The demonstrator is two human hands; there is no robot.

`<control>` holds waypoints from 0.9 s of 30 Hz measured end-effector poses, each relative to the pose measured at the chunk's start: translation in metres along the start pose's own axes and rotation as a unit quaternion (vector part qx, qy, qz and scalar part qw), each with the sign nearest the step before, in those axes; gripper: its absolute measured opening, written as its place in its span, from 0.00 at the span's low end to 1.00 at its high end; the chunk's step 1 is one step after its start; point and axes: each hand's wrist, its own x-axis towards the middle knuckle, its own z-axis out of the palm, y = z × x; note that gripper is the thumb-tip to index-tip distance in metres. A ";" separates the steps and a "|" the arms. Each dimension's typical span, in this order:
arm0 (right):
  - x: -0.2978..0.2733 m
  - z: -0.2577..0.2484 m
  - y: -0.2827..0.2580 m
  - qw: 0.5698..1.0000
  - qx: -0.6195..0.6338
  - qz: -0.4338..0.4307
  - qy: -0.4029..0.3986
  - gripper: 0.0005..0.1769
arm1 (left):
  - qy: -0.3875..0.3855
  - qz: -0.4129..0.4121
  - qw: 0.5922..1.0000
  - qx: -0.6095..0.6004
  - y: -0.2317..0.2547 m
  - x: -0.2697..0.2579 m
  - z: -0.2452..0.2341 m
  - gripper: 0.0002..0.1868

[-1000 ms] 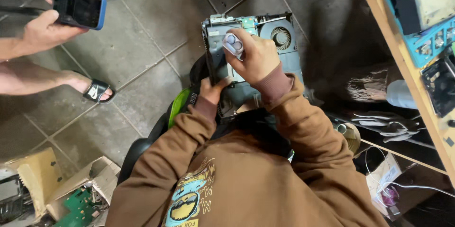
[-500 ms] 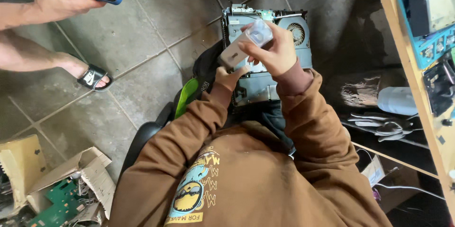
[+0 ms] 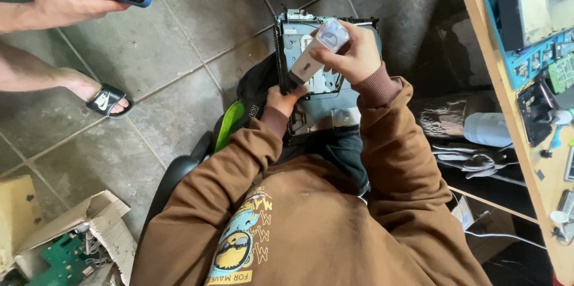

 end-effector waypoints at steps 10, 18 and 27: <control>0.039 -0.034 0.021 0.973 -0.118 -0.180 -0.076 0.18 | -0.015 -0.031 0.998 -0.058 0.025 -0.026 -0.009 0.31; 0.054 -0.041 0.014 0.946 -0.132 -0.190 -0.227 0.21 | -0.023 -0.008 0.997 -0.080 -0.002 -0.012 -0.004 0.20; 0.061 -0.042 0.002 0.925 -0.129 -0.195 -0.300 0.21 | -0.014 0.005 0.997 -0.082 -0.010 -0.004 -0.003 0.21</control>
